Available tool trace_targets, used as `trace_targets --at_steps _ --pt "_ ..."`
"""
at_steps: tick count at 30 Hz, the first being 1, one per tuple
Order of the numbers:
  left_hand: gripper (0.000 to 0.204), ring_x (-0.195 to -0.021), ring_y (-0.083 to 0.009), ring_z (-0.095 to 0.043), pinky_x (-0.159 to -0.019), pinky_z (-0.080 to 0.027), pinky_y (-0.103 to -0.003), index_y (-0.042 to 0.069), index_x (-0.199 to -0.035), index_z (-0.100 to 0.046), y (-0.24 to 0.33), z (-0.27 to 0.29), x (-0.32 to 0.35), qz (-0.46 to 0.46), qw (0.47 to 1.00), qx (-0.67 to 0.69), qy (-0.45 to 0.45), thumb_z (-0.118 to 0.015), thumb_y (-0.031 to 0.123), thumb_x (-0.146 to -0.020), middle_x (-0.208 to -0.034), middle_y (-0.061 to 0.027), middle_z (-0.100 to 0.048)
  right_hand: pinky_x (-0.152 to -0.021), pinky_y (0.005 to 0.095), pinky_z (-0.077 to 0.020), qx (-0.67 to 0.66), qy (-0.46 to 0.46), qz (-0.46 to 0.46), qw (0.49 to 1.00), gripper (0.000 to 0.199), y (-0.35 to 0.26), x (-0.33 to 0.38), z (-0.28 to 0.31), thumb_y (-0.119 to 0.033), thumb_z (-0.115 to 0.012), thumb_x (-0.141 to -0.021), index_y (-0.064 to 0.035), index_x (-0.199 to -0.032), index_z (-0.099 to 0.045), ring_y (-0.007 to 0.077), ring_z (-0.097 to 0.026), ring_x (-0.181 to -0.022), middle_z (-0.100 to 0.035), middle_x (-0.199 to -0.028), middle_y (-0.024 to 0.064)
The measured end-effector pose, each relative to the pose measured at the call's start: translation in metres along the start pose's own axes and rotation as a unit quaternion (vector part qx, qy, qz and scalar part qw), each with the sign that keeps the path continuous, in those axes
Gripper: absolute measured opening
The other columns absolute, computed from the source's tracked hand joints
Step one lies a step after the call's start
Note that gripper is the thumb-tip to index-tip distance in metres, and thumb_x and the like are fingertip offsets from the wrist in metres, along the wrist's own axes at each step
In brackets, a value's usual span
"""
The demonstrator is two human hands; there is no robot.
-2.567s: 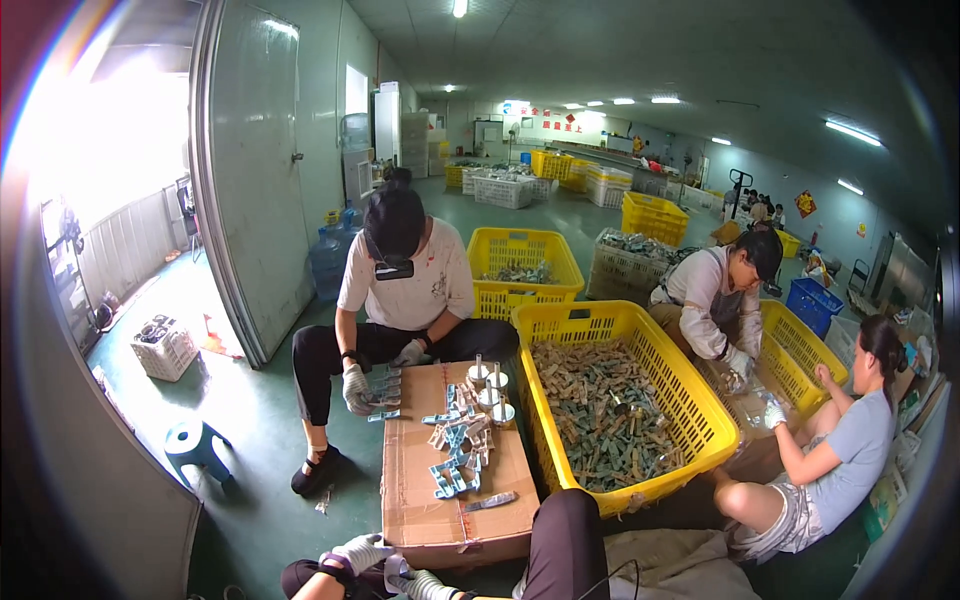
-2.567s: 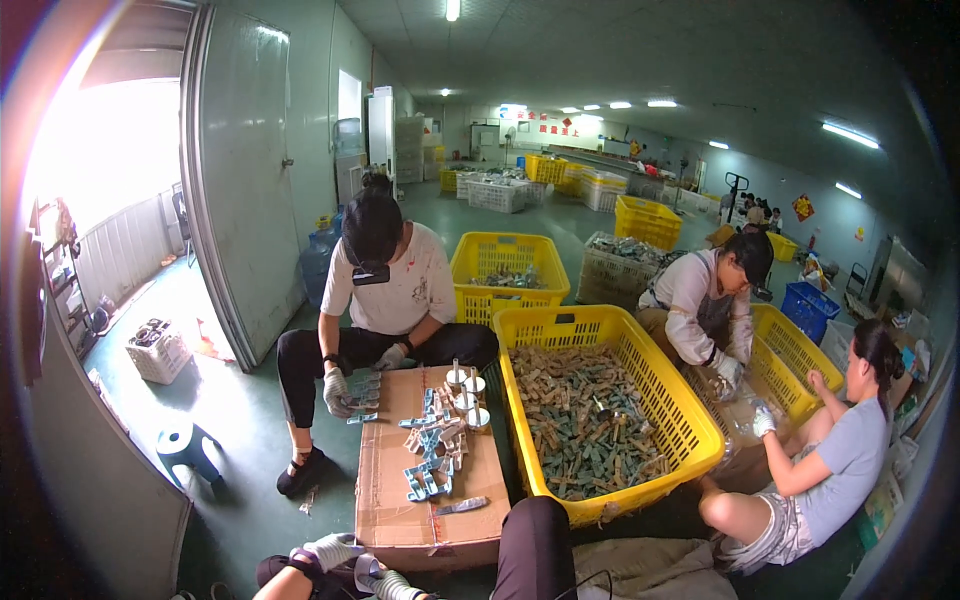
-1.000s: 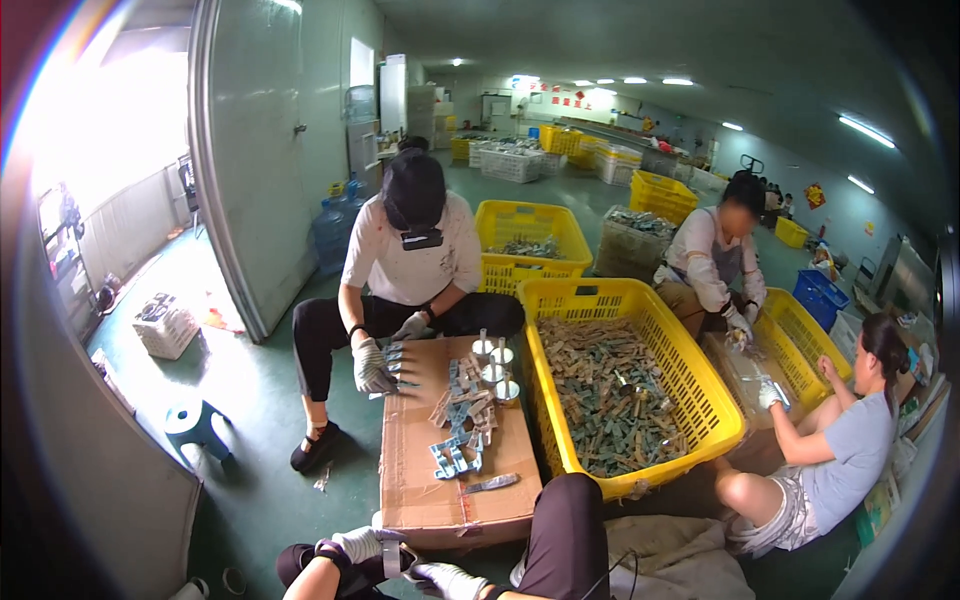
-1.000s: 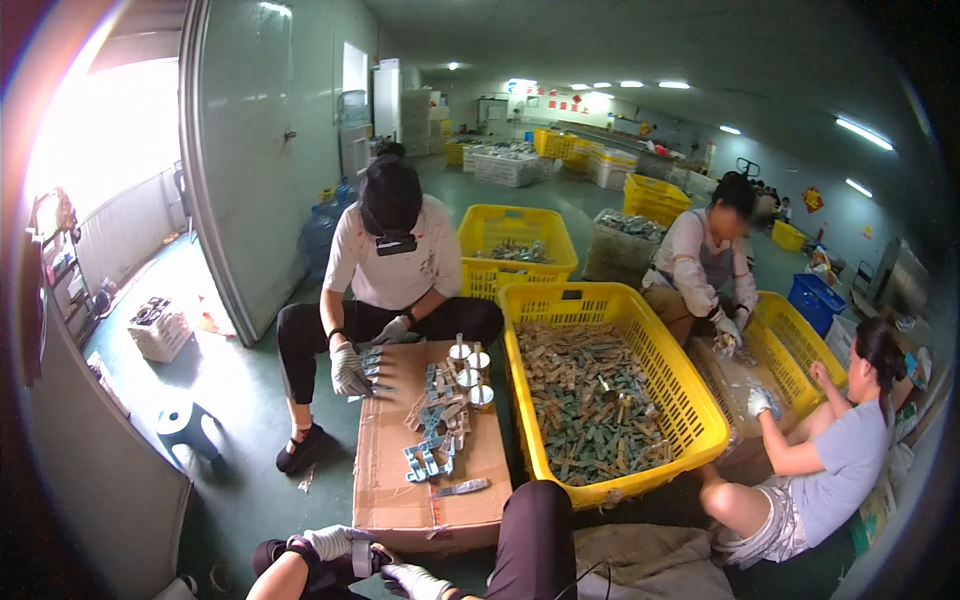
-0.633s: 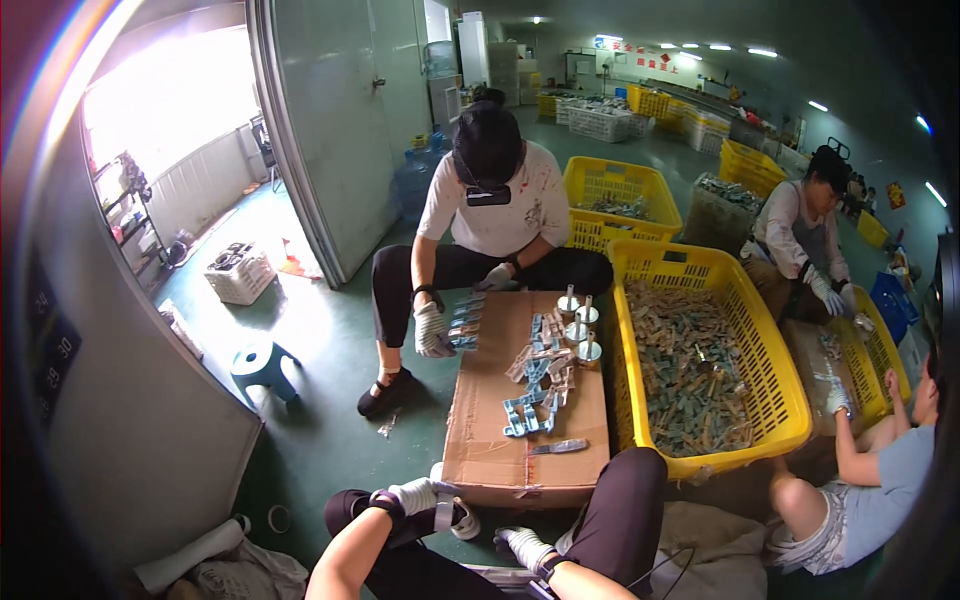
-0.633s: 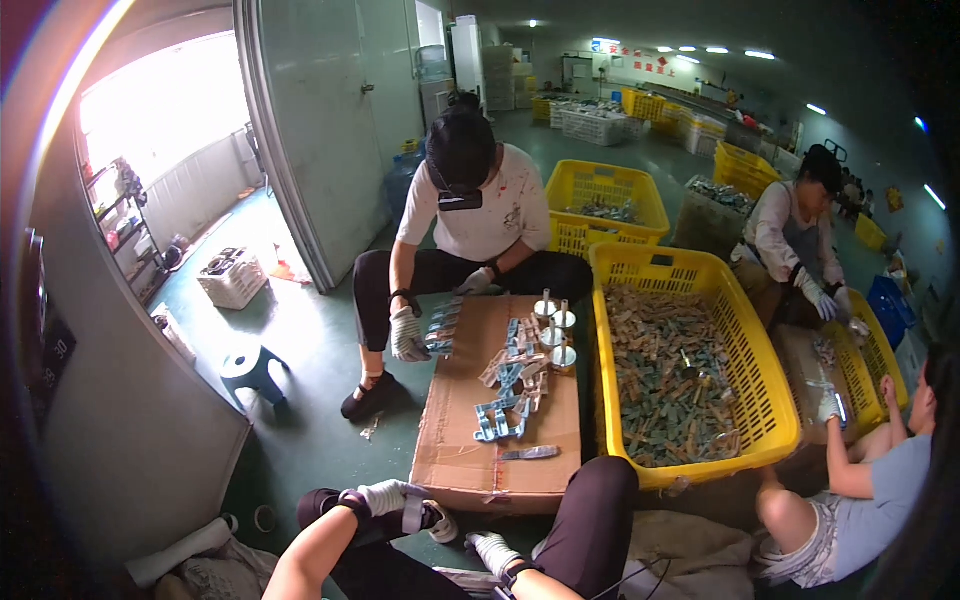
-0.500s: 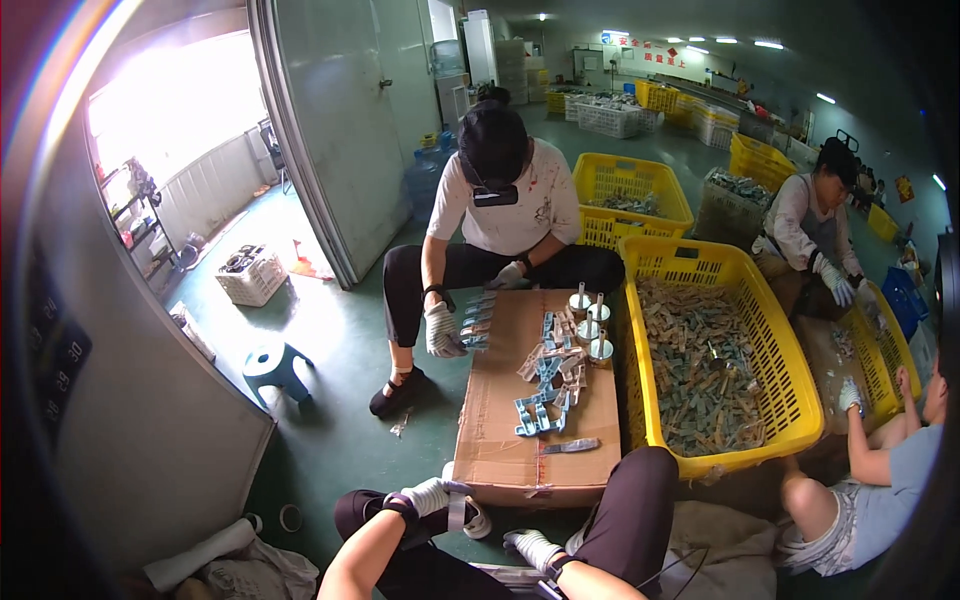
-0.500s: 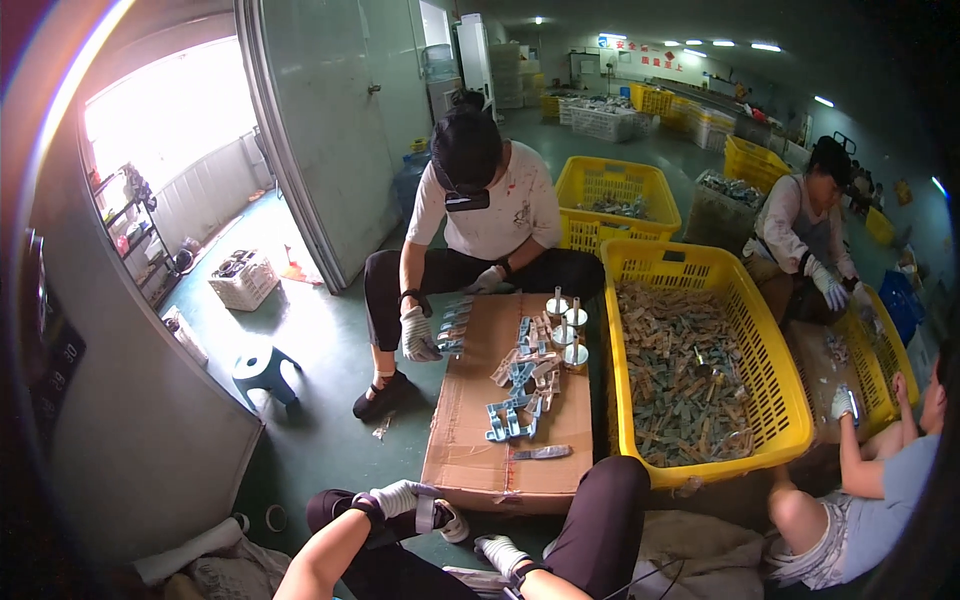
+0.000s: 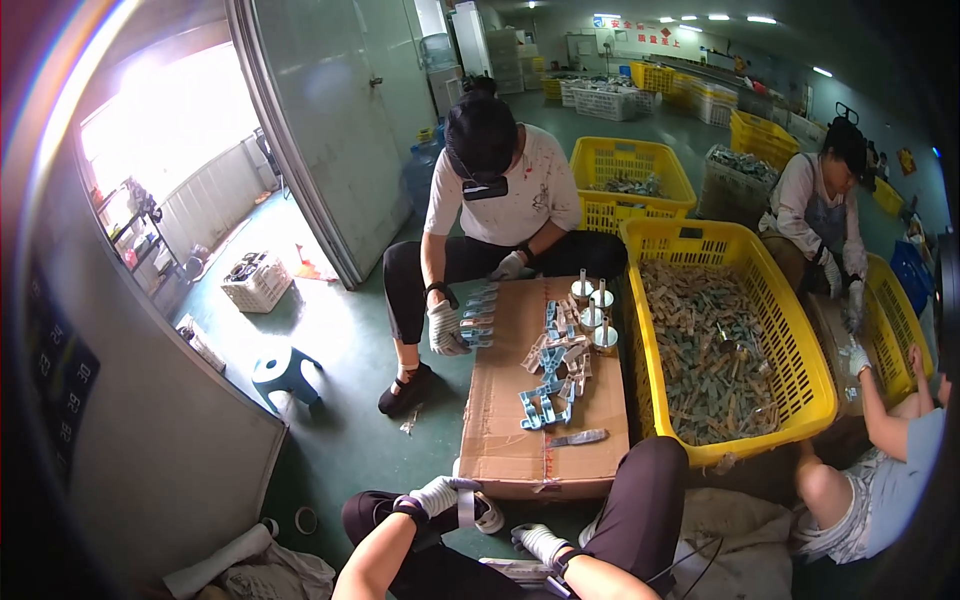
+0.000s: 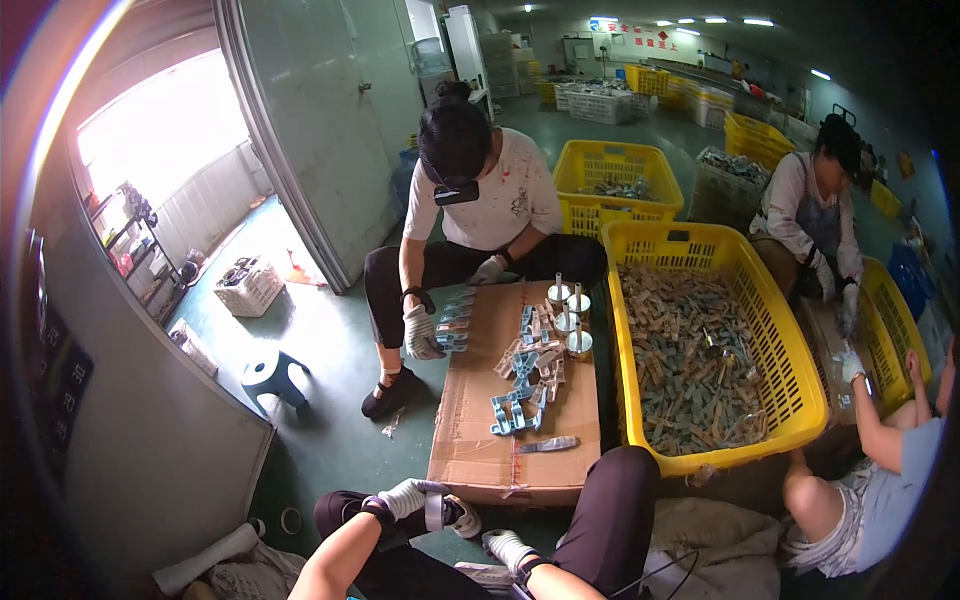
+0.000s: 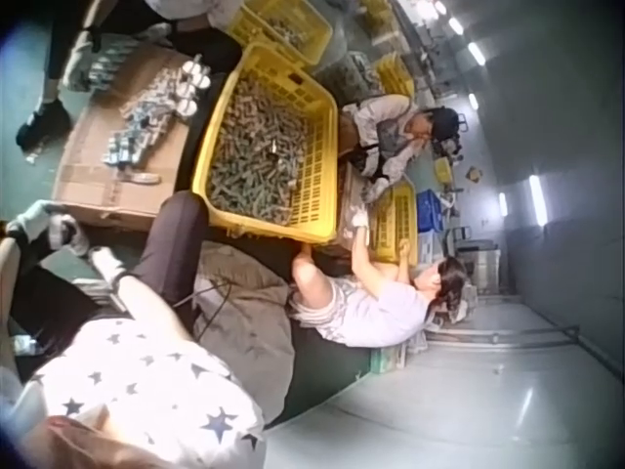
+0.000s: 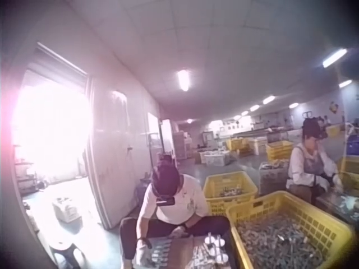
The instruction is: Manually assembling or sorting plastic clips onto cardboard strips.
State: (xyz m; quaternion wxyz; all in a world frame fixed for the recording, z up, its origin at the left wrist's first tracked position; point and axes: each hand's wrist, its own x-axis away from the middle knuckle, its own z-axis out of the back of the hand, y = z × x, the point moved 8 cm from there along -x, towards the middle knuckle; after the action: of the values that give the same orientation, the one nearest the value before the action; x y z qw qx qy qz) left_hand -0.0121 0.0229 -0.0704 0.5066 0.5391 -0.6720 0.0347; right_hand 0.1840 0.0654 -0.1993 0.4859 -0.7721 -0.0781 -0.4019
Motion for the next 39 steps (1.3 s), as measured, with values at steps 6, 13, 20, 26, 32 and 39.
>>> trace_targets --at_steps 6,13,20,26,32,39 --pt "0.017 -0.085 -0.0177 -0.065 -0.083 -0.052 -0.029 -0.008 -0.103 -0.063 0.002 -0.004 -0.008 -0.030 0.999 -0.029 -0.004 -0.055 -0.001 -0.091 -0.095 -0.0094 -0.068 -0.060 0.0296 -0.0493 0.031 0.001 -0.006 1.000 0.017 -0.001 0.000 0.003 -0.020 -0.061 -0.091 -0.0047 -0.097 -0.066 0.0146 -0.058 -0.064 -0.067 -0.081 0.0045" --pt "0.015 -0.083 -0.0180 -0.065 -0.082 -0.053 -0.029 -0.008 -0.101 -0.064 0.000 0.030 -0.027 -0.124 0.980 -0.156 0.013 -0.055 -0.003 -0.090 -0.092 -0.0091 -0.068 -0.059 0.0290 -0.0492 0.030 0.006 -0.024 0.999 0.017 -0.006 0.008 -0.003 -0.020 -0.060 -0.092 -0.0060 -0.098 -0.066 0.0136 -0.058 -0.063 -0.066 -0.080 0.0034" --pt "0.015 -0.082 -0.0170 -0.065 -0.079 -0.053 -0.029 -0.007 -0.100 -0.065 -0.001 0.030 -0.029 -0.119 0.980 -0.157 0.029 -0.056 -0.004 -0.089 -0.091 -0.0078 -0.068 -0.058 0.0286 -0.0490 0.042 0.000 -0.025 0.999 0.017 0.001 0.006 0.003 -0.022 -0.060 -0.092 -0.0074 -0.098 -0.066 0.0129 -0.058 -0.063 -0.065 -0.079 0.0018" --pt "0.019 -0.084 -0.0130 -0.064 -0.079 -0.053 -0.028 -0.001 -0.102 -0.070 0.009 0.012 -0.010 -0.184 0.929 -0.316 0.051 -0.060 -0.005 -0.087 -0.097 -0.0034 -0.068 -0.057 0.0286 -0.0484 0.038 -0.003 -0.028 0.999 0.017 -0.001 0.012 0.003 -0.024 -0.060 -0.091 -0.0085 -0.095 -0.066 0.0126 -0.057 -0.062 -0.064 -0.077 0.0010" --pt "0.021 -0.087 -0.0105 -0.063 -0.079 -0.052 -0.027 0.002 -0.104 -0.070 0.004 0.017 -0.013 -0.128 0.967 -0.217 0.045 -0.059 -0.005 -0.088 -0.098 0.0003 -0.068 -0.056 0.0288 -0.0483 0.037 -0.003 -0.038 0.999 0.016 0.002 0.011 0.005 -0.025 -0.059 -0.092 -0.0095 -0.092 -0.065 0.0125 -0.057 -0.062 -0.064 -0.076 0.0003" --pt "0.021 -0.086 -0.0102 -0.062 -0.079 -0.052 -0.027 0.003 -0.105 -0.070 0.007 0.021 -0.015 -0.170 0.939 -0.296 0.038 -0.059 -0.004 -0.088 -0.098 0.0009 -0.068 -0.056 0.0289 -0.0483 0.031 -0.005 -0.048 0.998 0.016 0.002 0.013 0.003 -0.025 -0.060 -0.092 -0.0101 -0.091 -0.065 0.0126 -0.057 -0.062 -0.064 -0.077 0.0005"
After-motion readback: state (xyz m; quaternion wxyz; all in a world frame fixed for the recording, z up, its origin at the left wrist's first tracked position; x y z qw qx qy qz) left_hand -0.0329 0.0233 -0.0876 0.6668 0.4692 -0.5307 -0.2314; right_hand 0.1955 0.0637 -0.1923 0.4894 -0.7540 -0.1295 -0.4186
